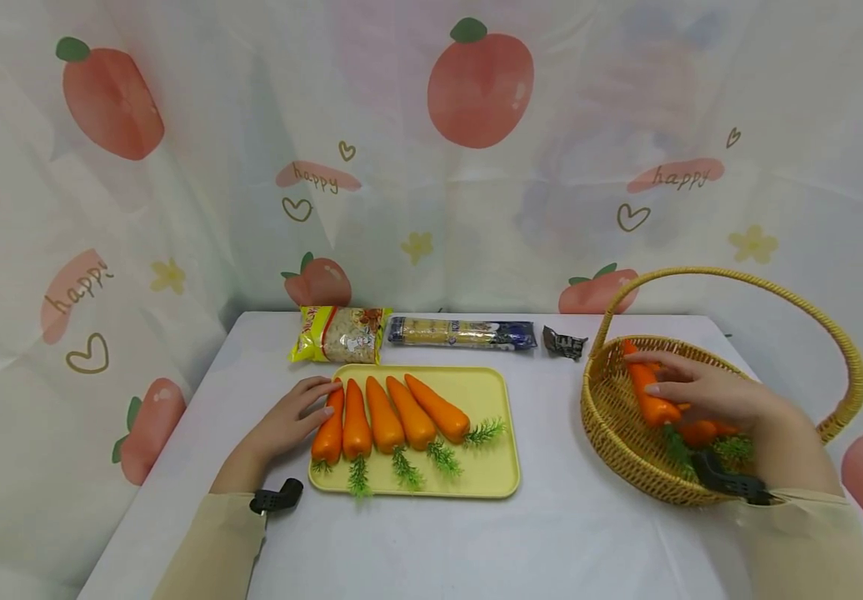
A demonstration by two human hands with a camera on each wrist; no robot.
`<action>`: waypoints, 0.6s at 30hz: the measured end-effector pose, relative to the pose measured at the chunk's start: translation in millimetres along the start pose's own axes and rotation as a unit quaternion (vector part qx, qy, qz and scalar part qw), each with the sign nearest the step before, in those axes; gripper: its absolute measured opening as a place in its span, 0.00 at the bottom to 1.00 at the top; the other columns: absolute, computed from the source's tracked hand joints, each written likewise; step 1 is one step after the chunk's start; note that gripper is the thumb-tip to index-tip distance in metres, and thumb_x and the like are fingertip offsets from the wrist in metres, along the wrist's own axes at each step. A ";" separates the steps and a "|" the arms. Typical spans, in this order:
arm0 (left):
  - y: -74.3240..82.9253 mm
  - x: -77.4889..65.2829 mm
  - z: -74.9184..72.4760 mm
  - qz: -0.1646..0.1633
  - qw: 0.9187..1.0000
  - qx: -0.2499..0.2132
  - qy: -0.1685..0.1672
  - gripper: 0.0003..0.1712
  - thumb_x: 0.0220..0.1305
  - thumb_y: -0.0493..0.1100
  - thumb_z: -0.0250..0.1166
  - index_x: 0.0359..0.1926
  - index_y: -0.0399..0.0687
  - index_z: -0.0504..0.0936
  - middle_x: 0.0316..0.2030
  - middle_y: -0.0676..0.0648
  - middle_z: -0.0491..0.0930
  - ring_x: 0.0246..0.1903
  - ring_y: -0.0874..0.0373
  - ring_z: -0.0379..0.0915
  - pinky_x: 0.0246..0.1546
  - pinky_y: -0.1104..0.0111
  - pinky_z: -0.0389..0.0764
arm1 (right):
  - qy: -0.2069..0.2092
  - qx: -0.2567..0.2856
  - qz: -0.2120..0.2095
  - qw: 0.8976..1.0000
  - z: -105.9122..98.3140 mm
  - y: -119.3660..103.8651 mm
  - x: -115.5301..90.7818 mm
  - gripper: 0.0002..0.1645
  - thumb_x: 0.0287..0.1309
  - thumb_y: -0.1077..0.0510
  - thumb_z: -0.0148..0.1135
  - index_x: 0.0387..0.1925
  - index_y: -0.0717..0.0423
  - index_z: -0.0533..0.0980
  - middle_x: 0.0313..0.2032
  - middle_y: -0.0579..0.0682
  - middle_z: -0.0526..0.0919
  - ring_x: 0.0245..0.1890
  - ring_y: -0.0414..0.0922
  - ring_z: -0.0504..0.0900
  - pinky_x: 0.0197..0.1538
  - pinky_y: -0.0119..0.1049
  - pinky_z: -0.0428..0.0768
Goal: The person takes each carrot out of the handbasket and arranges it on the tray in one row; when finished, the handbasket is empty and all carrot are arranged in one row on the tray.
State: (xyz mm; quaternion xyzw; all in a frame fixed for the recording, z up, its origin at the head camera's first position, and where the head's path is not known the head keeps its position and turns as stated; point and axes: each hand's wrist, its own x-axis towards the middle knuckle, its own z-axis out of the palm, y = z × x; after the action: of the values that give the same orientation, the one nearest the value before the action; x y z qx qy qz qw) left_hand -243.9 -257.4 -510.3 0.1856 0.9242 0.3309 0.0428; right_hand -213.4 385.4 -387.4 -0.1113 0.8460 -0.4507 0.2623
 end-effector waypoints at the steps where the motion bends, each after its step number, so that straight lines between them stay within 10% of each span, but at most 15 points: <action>1: 0.2 -0.2 0.0 0.000 1.000 0.001 0.000 0.30 0.71 0.61 0.55 0.70 0.62 0.69 0.71 0.45 0.60 0.71 0.40 0.58 0.70 0.39 0.58 | 0.002 0.001 -0.005 1.000 0.2 -2.9 -1.7 0.36 0.74 0.53 0.50 0.77 0.43 0.50 0.69 0.67 0.54 0.46 0.41 0.79 0.44 0.44 0.82; 8: 1.4 -0.8 -0.6 -0.001 1.000 0.001 0.002 0.30 0.71 0.61 0.55 0.71 0.62 0.69 0.71 0.44 0.60 0.70 0.40 0.58 0.69 0.38 0.59 | 0.009 0.008 -0.019 1.000 7.2 -25.1 -10.5 0.39 0.74 0.55 0.51 0.78 0.38 0.45 0.58 0.67 0.59 0.33 0.51 0.80 0.33 0.45 0.82; 18: 2.6 -0.6 -0.6 -0.010 1.000 -0.005 -0.004 0.30 0.71 0.61 0.55 0.71 0.62 0.68 0.72 0.45 0.60 0.71 0.40 0.57 0.70 0.38 0.58 | 0.019 -0.022 -0.028 0.999 26.3 -41.0 -7.7 0.43 0.69 0.52 0.58 0.77 0.37 0.48 0.64 0.65 0.58 0.52 0.48 0.75 0.44 0.44 0.84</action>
State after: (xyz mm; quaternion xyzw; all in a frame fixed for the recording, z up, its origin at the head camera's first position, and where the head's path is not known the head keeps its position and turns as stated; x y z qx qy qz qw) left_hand -242.7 -256.2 -508.2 0.1774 0.9242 0.3345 0.0505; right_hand -194.6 346.9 -363.0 -0.1322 0.8570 -0.4413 0.2311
